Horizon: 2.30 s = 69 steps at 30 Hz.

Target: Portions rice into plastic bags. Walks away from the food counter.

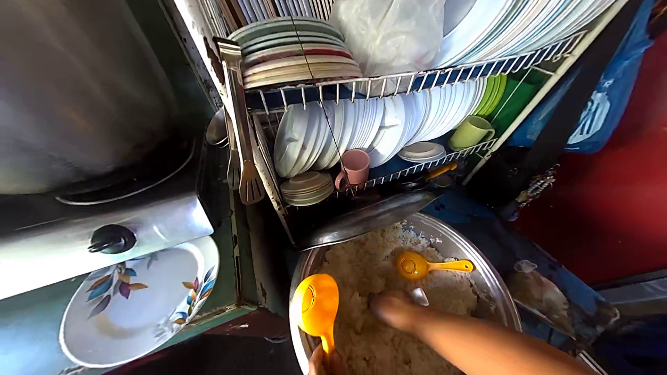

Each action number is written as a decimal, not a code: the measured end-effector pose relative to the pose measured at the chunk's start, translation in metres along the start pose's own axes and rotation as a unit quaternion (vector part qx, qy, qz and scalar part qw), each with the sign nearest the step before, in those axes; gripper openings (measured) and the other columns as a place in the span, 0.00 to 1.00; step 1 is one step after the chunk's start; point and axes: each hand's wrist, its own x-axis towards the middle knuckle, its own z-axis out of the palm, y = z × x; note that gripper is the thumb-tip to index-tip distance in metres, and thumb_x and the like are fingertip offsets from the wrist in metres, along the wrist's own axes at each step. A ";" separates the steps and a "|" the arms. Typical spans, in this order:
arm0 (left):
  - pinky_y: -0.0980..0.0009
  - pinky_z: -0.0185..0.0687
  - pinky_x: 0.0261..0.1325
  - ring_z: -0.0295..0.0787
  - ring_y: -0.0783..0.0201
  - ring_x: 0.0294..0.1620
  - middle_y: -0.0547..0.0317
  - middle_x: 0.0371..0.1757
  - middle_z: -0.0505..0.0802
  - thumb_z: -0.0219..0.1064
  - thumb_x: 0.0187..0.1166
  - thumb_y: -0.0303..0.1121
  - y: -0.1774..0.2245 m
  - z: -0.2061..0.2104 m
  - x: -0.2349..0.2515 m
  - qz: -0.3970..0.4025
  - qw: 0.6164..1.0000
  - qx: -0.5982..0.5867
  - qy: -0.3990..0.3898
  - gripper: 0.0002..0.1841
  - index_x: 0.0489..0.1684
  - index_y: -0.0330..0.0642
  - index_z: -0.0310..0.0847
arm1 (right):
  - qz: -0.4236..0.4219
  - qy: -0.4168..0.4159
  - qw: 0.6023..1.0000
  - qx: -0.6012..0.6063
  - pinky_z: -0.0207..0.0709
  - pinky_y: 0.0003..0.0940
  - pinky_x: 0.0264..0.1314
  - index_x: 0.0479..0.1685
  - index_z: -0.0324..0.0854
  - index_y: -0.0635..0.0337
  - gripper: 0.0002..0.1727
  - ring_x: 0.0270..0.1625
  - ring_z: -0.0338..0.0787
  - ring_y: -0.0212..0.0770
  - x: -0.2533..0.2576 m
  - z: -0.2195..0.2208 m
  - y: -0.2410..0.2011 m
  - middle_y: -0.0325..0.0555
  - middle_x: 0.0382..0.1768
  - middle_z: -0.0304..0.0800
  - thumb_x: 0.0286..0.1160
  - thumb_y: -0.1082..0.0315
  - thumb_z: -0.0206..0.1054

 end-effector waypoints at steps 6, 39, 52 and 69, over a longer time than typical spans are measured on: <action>0.46 0.90 0.41 0.94 0.41 0.34 0.34 0.38 0.93 0.60 0.82 0.26 0.019 -0.019 0.019 -0.033 0.991 0.022 -0.124 0.18 0.59 0.17 0.80 | 0.059 -0.013 0.996 0.070 0.76 0.69 0.68 0.78 0.66 0.69 0.21 0.68 0.85 0.72 -0.054 0.032 -0.023 0.73 0.62 0.85 0.92 0.70 0.47; 0.73 0.79 0.28 0.83 0.69 0.25 0.58 0.37 0.89 0.51 0.95 0.40 0.025 0.033 0.103 -0.409 0.743 -0.108 -0.518 0.16 0.65 0.37 0.75 | 0.131 0.144 0.969 0.154 0.75 0.60 0.74 0.98 0.37 0.55 0.39 0.73 0.83 0.66 -0.058 -0.001 -0.008 0.67 0.71 0.82 0.90 0.74 0.50; 0.61 0.79 0.38 0.79 0.58 0.31 0.47 0.40 0.85 0.47 0.96 0.41 -0.011 0.099 0.079 -0.414 0.779 0.005 -0.470 0.21 0.67 0.32 0.76 | 0.124 0.113 0.953 0.252 0.70 0.63 0.79 0.91 0.65 0.45 0.30 0.79 0.80 0.61 0.009 0.017 0.039 0.59 0.77 0.81 0.95 0.47 0.45; 0.58 0.79 0.43 0.79 0.56 0.33 0.46 0.40 0.84 0.51 0.95 0.39 -0.007 0.096 0.079 -0.356 0.788 0.013 -0.502 0.20 0.65 0.29 0.75 | 0.025 0.012 0.976 0.217 0.68 0.63 0.78 0.68 0.80 0.72 0.27 0.74 0.81 0.66 0.003 0.009 0.054 0.72 0.68 0.82 0.94 0.54 0.51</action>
